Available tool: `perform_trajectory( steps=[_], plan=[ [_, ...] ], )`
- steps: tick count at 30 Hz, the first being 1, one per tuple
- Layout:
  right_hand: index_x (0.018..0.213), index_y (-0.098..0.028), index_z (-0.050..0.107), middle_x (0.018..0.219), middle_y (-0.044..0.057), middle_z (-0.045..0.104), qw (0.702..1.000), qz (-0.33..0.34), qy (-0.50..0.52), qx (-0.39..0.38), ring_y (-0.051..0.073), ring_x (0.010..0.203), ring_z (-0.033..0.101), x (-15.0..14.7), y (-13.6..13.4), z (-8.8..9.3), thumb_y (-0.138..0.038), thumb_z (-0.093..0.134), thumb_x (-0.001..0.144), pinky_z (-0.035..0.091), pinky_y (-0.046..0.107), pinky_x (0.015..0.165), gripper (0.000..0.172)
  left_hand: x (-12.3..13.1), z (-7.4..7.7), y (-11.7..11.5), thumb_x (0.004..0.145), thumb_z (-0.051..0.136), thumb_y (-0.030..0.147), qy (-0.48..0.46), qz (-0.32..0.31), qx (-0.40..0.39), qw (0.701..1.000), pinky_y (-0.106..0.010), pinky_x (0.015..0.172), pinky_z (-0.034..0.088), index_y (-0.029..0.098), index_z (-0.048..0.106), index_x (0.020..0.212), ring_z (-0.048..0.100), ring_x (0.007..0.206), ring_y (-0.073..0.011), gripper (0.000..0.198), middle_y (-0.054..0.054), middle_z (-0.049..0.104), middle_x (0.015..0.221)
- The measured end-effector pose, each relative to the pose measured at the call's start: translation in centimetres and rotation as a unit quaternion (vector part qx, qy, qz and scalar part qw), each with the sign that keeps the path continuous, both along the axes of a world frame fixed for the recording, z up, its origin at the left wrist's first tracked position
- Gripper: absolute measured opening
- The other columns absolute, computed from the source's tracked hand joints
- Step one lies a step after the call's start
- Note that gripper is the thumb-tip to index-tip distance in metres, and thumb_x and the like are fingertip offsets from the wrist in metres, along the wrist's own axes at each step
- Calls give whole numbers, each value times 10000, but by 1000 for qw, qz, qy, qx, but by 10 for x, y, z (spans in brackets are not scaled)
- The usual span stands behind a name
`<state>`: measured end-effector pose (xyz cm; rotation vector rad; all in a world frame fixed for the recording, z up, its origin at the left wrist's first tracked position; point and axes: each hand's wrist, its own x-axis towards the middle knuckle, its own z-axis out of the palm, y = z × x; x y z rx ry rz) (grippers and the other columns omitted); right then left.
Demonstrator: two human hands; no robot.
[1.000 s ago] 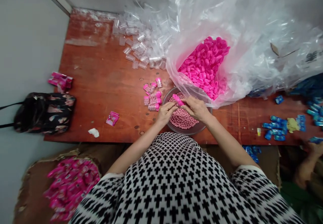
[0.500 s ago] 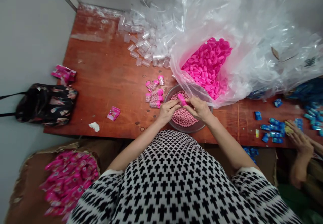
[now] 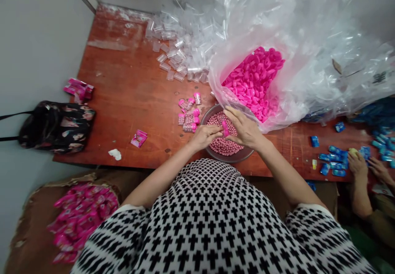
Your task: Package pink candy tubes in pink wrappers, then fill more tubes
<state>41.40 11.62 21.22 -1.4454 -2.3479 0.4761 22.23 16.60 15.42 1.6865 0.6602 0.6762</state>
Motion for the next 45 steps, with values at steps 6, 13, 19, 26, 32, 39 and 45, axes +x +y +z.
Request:
perform_trajectory(
  steps=[6, 13, 19, 26, 32, 39, 45],
  plan=[
    [1316, -166, 443, 1271, 132, 545, 996, 61, -64, 27, 259, 1187, 501, 0, 6, 8, -294, 500, 885, 446, 435, 967, 453, 1, -3, -9, 690, 695, 417, -19, 84, -158, 984, -321, 786, 495, 179, 750, 835, 657, 809, -212, 284, -57, 736, 860],
    [1399, -60, 277, 1252, 238, 500, 994, -88, -9, 63, 327, 1175, 487, -22, -12, -41, -441, 557, 831, 443, 489, 964, 738, 15, -9, -19, 589, 780, 366, -148, 227, -386, 882, -298, 756, 483, 172, 727, 903, 615, 714, -143, 372, -30, 724, 831],
    [1362, -50, 328, 1187, 228, 529, 985, -149, -22, 86, 336, 1118, 498, -32, -8, -55, -454, 550, 804, 427, 500, 950, 723, 25, -8, -24, 602, 779, 330, -184, 225, -391, 873, -259, 742, 453, 147, 722, 853, 584, 721, -124, 316, -28, 706, 819],
    [1320, -76, 404, 1124, 202, 574, 988, -139, -5, 63, 319, 1042, 539, -35, -2, -68, -445, 541, 797, 448, 479, 900, 655, 21, -18, -25, 671, 729, 316, -162, 215, -358, 894, -218, 650, 421, 148, 723, 817, 524, 636, -94, 222, 7, 659, 707],
    [1446, -112, 143, 1381, 214, 409, 979, -163, 113, -57, 288, 1188, 499, -26, 8, -85, -471, 600, 781, 431, 454, 968, 883, -2, -28, 1, 657, 728, 365, -142, 276, -325, 893, -237, 628, 464, 161, 711, 875, 549, 609, -100, 298, -6, 670, 731],
    [1222, -99, 532, 1104, 169, 655, 929, -302, -2, -213, 254, 1028, 615, -2, 5, -118, -275, 498, 877, 447, 387, 922, 389, -67, -67, 51, 716, 690, 323, 49, 360, -120, 924, -373, 890, 478, 187, 704, 984, 639, 935, -215, 301, -72, 714, 984],
    [1225, -114, 516, 1187, 197, 605, 887, -396, -26, -237, 285, 1121, 554, -20, 28, -140, -259, 530, 842, 396, 434, 962, 410, -61, -75, 24, 787, 594, 329, 90, 314, -82, 942, -379, 921, 475, 168, 675, 1055, 637, 988, -215, 323, -83, 694, 1074]
  ],
)
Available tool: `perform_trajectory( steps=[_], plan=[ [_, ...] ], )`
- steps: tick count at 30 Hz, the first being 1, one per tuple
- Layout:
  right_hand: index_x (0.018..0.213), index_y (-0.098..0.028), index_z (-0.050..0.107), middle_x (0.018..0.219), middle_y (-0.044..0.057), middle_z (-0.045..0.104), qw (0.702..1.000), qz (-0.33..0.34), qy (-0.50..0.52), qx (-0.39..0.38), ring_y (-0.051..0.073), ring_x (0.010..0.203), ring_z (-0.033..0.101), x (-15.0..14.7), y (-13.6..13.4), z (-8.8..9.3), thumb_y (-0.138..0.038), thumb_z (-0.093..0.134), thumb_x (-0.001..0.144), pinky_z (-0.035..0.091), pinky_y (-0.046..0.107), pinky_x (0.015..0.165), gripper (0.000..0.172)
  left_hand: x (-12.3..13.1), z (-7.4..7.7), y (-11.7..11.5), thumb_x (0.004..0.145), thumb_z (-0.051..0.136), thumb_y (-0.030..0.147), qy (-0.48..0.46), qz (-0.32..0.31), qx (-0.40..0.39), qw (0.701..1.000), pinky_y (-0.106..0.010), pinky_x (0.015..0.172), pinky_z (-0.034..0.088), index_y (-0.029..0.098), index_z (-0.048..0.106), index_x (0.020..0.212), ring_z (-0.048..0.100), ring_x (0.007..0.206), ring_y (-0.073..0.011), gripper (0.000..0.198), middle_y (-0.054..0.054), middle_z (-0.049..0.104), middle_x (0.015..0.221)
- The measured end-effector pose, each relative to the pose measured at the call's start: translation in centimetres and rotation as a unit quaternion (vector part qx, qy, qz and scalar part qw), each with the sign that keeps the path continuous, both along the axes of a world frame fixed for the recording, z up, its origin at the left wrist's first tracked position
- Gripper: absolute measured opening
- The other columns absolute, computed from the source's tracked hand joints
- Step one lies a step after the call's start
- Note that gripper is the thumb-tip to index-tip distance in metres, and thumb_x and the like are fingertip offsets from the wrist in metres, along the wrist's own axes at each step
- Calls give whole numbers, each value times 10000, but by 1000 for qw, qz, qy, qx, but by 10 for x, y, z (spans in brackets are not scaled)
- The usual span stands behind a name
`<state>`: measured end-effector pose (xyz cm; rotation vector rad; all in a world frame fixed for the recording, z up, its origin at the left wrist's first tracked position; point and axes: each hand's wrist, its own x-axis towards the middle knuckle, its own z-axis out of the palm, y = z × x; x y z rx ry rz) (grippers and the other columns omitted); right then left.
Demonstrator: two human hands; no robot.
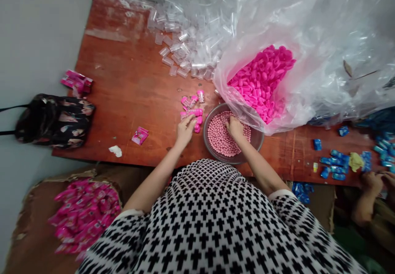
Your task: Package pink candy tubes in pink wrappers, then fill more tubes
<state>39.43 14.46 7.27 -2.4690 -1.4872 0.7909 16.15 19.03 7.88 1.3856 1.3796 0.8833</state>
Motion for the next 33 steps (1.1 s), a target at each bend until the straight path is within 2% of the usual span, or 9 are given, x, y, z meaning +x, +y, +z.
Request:
perform_trajectory(
  steps=[7, 10, 14, 16, 20, 24, 27, 30, 33],
  plan=[
    [1034, -132, 600, 1038, 89, 674, 980, 0, 185, 72, 186, 935, 622, 8, 8, -18, -273, 543, 795, 468, 338, 871, 283, 47, 13, -20, 818, 566, 271, -23, -91, 6, 996, -385, 963, 443, 188, 644, 1121, 624, 1018, -207, 325, -84, 677, 1119],
    [1025, -144, 571, 1002, 65, 674, 959, 7, 263, 109, 158, 871, 628, 6, -4, -10, -330, 568, 781, 505, 308, 794, 306, 63, 15, -18, 783, 611, 257, -44, -118, 1, 992, -397, 989, 415, 182, 638, 1140, 600, 1067, -228, 366, -100, 650, 1173],
    [990, -175, 558, 967, 54, 666, 882, 9, 433, 184, 156, 864, 631, 0, -21, 12, -428, 621, 758, 522, 322, 797, 349, 77, 23, -16, 769, 629, 280, -110, -141, -45, 983, -388, 962, 430, 185, 696, 1014, 621, 1006, -224, 270, -79, 697, 1060],
    [1055, -187, 541, 952, 50, 663, 865, 16, 452, 217, 156, 848, 636, 2, -25, 26, -445, 641, 751, 529, 325, 784, 411, 80, 27, -17, 732, 670, 306, -155, -127, -96, 975, -387, 916, 464, 170, 710, 950, 635, 949, -224, 261, -76, 714, 991],
    [1101, -181, 573, 952, 65, 681, 902, 106, 313, 278, 163, 858, 642, 18, -30, 53, -390, 605, 815, 513, 330, 809, 355, 85, 35, -18, 629, 755, 383, -254, -124, -234, 930, -391, 791, 527, 142, 696, 958, 652, 814, -211, 412, -81, 716, 934],
    [967, -192, 658, 955, 67, 709, 917, 188, 207, 284, 170, 898, 651, 28, -35, 67, -350, 523, 880, 491, 333, 853, 225, 91, 39, -21, 575, 791, 397, -279, -158, -256, 912, -391, 817, 525, 140, 689, 987, 652, 821, -196, 496, -73, 709, 936],
    [975, -198, 662, 957, 58, 712, 914, 178, 225, 287, 170, 905, 653, 31, -41, 66, -357, 531, 873, 493, 325, 844, 230, 95, 39, -24, 545, 810, 375, -276, -178, -245, 912, -387, 832, 520, 144, 689, 994, 650, 846, -196, 519, -66, 706, 938],
    [1099, -192, 607, 916, 40, 705, 915, 102, 277, 274, 153, 798, 660, 38, -49, 61, -396, 524, 868, 515, 296, 752, 319, 97, 38, -27, 540, 817, 354, -297, -184, -250, 903, -371, 838, 519, 157, 689, 994, 645, 858, -187, 511, -60, 705, 945],
    [1039, -160, 607, 820, 41, 690, 971, 75, 170, 150, 141, 724, 646, 46, -55, 52, -376, 416, 921, 504, 266, 702, 312, 98, 38, -29, 541, 819, 328, -316, -180, -268, 892, -345, 835, 517, 168, 685, 993, 639, 841, -164, 498, -52, 704, 932]
  ],
)
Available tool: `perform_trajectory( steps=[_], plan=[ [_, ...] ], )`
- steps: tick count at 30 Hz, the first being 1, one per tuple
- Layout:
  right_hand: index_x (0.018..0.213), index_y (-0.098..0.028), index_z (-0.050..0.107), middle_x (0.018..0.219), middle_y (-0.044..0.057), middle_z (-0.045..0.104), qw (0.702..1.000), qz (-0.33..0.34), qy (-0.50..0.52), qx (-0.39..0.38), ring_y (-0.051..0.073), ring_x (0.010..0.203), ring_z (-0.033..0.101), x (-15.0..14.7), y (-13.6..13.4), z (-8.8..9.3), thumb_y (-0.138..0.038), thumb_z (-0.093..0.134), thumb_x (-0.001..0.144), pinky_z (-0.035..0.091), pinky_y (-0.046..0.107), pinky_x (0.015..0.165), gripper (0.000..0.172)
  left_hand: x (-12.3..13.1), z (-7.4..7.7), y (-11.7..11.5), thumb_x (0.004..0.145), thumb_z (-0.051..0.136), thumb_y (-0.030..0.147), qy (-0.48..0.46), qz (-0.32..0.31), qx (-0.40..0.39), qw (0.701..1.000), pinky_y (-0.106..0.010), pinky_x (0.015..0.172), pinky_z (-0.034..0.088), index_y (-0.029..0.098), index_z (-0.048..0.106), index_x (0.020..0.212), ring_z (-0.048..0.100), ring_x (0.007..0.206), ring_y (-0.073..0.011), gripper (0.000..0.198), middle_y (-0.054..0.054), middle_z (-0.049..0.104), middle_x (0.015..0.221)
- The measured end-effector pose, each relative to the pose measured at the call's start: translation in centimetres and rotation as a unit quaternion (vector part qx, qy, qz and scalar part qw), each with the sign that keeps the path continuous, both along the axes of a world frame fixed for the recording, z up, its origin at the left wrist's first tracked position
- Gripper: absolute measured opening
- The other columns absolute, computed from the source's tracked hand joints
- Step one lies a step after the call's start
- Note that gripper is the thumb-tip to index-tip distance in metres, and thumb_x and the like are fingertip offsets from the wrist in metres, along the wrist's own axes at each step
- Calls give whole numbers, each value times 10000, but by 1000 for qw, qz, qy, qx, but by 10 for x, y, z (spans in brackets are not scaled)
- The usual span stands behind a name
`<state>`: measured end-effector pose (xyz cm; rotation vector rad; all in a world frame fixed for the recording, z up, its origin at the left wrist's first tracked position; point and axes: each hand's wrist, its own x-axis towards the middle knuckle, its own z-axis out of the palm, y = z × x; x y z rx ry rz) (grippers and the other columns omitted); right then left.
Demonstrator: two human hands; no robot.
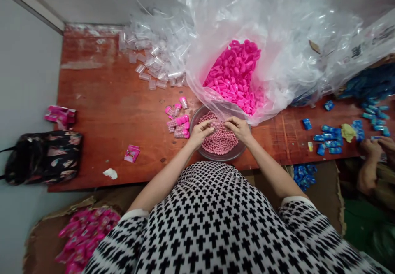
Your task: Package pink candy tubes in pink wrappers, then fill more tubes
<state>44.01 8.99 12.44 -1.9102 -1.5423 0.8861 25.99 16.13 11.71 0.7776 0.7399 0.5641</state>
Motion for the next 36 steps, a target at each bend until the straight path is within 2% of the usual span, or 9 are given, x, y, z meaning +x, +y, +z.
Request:
perform_trajectory(
  steps=[4, 7, 13, 16, 19, 23, 25, 33, 36],
  plan=[
    [988, -114, 619, 964, 158, 682, 951, 77, -227, -194, 207, 891, 647, -6, -5, -22, -254, 441, 906, 478, 313, 794, 241, 0, 0, 1, 525, 823, 305, -1, 7, -31, 1000, -361, 855, 507, 172, 677, 983, 639, 843, -168, 499, -53, 702, 912],
    [1031, -84, 604, 1056, 222, 648, 939, 96, -243, -223, 249, 961, 638, -18, -9, -39, -187, 413, 900, 474, 350, 809, 254, -1, -1, 2, 530, 819, 301, 3, 4, -37, 999, -373, 875, 499, 174, 671, 990, 639, 865, -174, 499, -56, 699, 934],
    [995, -105, 633, 1046, 199, 669, 936, 120, -235, -233, 226, 990, 632, -22, -7, -54, -141, 379, 904, 454, 309, 842, 272, 3, -9, 2, 549, 809, 348, 14, -5, -15, 1000, -358, 843, 505, 167, 672, 972, 643, 860, -176, 479, -62, 698, 945],
    [952, -107, 652, 1008, 187, 685, 947, 104, -220, -212, 231, 949, 645, -15, -5, -46, -189, 434, 898, 463, 312, 821, 240, 3, -16, 3, 592, 779, 352, 42, -6, 38, 998, -359, 852, 493, 156, 672, 970, 640, 880, -184, 439, -72, 702, 944],
    [1049, -154, 633, 1055, 122, 684, 962, 62, -208, -164, 198, 974, 634, -10, -4, -30, -272, 424, 925, 466, 301, 840, 270, 2, -22, 5, 645, 736, 340, 88, -17, 128, 988, -359, 890, 467, 163, 678, 967, 637, 909, -189, 372, -71, 705, 965],
    [1057, -195, 646, 1005, 63, 689, 996, -10, -78, 53, 159, 949, 626, -11, -1, -9, -307, 422, 934, 477, 295, 854, 279, 2, -25, 5, 684, 693, 348, 140, -68, 209, 965, -390, 955, 432, 185, 694, 983, 631, 967, -216, 341, -65, 710, 996],
    [1009, -213, 674, 946, 53, 694, 990, 10, -20, 137, 157, 906, 632, -14, 1, -7, -318, 447, 924, 493, 295, 827, 264, 4, -25, 5, 671, 699, 359, 151, -76, 211, 963, -405, 966, 431, 194, 699, 990, 630, 988, -231, 359, -61, 710, 1019],
    [1091, -197, 658, 1055, 87, 693, 981, 75, -51, 169, 173, 1004, 634, -8, -7, -6, -316, 428, 923, 497, 318, 890, 309, 12, -27, 3, 664, 702, 408, 153, -79, 181, 968, -424, 971, 447, 196, 699, 1011, 633, 1017, -247, 406, -61, 704, 1061],
    [1087, -206, 652, 1066, 70, 696, 987, -37, -26, 157, 168, 1002, 638, 17, 0, 0, -334, 411, 923, 492, 319, 898, 319, 14, -21, 10, 690, 686, 398, 163, -71, 194, 965, -410, 972, 445, 202, 699, 1007, 636, 1006, -240, 373, -56, 707, 1049]
  ],
)
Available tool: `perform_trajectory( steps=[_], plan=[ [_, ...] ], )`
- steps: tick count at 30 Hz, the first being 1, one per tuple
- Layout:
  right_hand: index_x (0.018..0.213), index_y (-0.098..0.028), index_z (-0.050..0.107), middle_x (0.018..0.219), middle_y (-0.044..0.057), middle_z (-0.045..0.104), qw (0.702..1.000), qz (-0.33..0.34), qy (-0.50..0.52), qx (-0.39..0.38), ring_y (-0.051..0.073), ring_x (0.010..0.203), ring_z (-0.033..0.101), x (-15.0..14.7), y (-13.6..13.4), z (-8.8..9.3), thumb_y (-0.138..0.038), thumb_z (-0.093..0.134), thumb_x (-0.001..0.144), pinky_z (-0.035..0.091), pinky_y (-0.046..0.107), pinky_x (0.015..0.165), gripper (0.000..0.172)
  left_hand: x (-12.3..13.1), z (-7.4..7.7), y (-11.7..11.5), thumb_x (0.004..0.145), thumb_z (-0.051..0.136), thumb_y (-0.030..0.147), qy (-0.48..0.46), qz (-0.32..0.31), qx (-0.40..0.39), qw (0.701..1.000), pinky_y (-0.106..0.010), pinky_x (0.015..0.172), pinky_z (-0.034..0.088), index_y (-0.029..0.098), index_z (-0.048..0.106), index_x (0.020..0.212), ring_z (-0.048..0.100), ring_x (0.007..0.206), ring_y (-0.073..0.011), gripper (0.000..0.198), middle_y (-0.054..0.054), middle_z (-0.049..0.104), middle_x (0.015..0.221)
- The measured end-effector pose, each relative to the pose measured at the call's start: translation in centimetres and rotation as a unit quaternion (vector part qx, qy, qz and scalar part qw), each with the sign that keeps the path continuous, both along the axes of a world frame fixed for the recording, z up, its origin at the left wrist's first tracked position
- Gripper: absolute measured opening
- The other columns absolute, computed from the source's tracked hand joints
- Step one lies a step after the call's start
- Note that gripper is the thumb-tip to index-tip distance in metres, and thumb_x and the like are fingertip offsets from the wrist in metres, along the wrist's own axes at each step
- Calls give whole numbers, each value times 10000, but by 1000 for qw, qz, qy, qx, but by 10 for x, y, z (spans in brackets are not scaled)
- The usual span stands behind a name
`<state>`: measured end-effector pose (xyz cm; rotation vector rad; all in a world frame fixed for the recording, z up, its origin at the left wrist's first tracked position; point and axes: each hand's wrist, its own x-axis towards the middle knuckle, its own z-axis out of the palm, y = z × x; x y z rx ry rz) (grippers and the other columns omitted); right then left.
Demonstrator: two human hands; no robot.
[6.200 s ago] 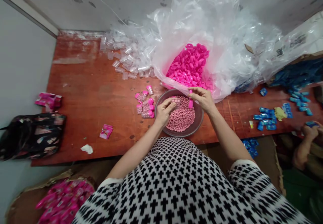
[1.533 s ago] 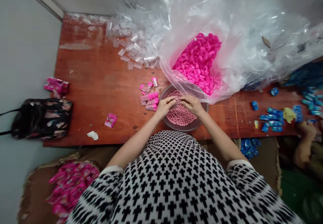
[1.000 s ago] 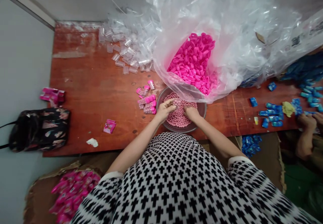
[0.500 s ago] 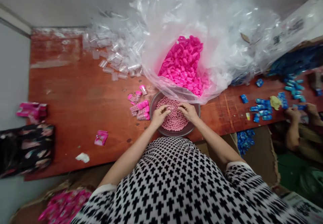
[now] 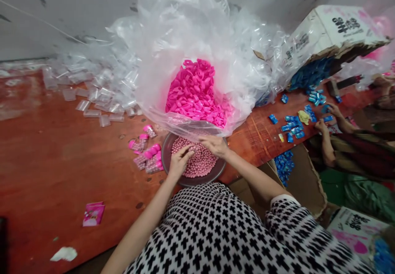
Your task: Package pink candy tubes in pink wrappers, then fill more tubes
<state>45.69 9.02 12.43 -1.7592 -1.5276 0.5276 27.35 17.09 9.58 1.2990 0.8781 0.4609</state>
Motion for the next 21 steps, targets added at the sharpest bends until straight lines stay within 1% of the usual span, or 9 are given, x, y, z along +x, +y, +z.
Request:
perform_trajectory(
  steps=[1, 3, 5, 7, 10, 12, 15, 18, 21],
  plan=[
    [1085, -195, 647, 1057, 75, 697, 997, -71, 2, -8, 170, 985, 640, 13, 6, 1, -334, 400, 925, 491, 321, 891, 325, 1, 3, 3, 693, 686, 392, 4, 2, 11, 1000, -402, 970, 446, 201, 700, 999, 637, 1000, -237, 361, -55, 709, 1040],
    [1084, -161, 628, 1044, 99, 689, 975, -215, -32, -37, 182, 959, 630, 43, 23, -1, -319, 385, 926, 478, 331, 882, 330, 3, 9, 7, 695, 686, 388, 7, 9, 32, 999, -383, 954, 455, 198, 705, 978, 643, 978, -231, 342, -54, 715, 1013],
    [1103, -119, 602, 1062, 132, 669, 952, -279, -81, -96, 204, 991, 606, 73, 42, -6, -294, 424, 905, 453, 343, 896, 319, 4, 14, 9, 698, 683, 389, 5, 14, 40, 999, -361, 923, 474, 197, 708, 968, 653, 940, -222, 331, -52, 721, 983],
    [1138, -102, 575, 1104, 152, 644, 930, -312, -125, -151, 227, 1036, 577, 96, 58, -13, -290, 466, 884, 430, 359, 912, 334, 5, 16, 9, 702, 680, 394, 2, 16, 36, 999, -350, 898, 488, 195, 706, 972, 659, 915, -216, 336, -53, 723, 968],
    [1119, -139, 584, 1116, 142, 629, 911, -311, -162, -218, 245, 1023, 570, 112, 71, -22, -327, 497, 866, 425, 377, 888, 327, 3, 16, 7, 706, 676, 402, 6, 17, 30, 999, -360, 904, 488, 176, 696, 998, 657, 932, -220, 369, -67, 718, 992],
    [1066, -165, 609, 1086, 129, 639, 908, -302, -172, -235, 249, 987, 581, 115, 71, -25, -351, 496, 862, 425, 385, 868, 299, 1, 16, 6, 710, 671, 412, 8, 23, 22, 999, -369, 909, 490, 163, 690, 1013, 657, 936, -221, 393, -74, 715, 1001],
    [1015, -176, 618, 984, 95, 665, 916, -324, -150, -183, 235, 917, 600, 117, 63, -20, -360, 506, 845, 425, 381, 855, 274, -1, 18, 6, 710, 672, 428, -3, 41, 4, 999, -372, 892, 509, 157, 689, 1016, 666, 911, -217, 409, -71, 723, 969],
    [991, -163, 593, 832, 43, 658, 937, -337, -38, -90, 178, 768, 605, 112, 51, -11, -356, 549, 804, 456, 319, 765, 272, 2, 24, 6, 694, 690, 431, -29, 60, -17, 998, -379, 880, 523, 156, 693, 1005, 672, 900, -220, 416, -69, 727, 943],
    [1023, -162, 569, 668, -23, 601, 952, -270, 126, -76, 128, 555, 543, 89, 40, 1, -387, 577, 775, 456, 262, 581, 335, 10, 29, 3, 685, 703, 425, -56, 69, -47, 995, -391, 890, 519, 152, 691, 1005, 667, 919, -223, 421, -73, 724, 959]
  ],
)
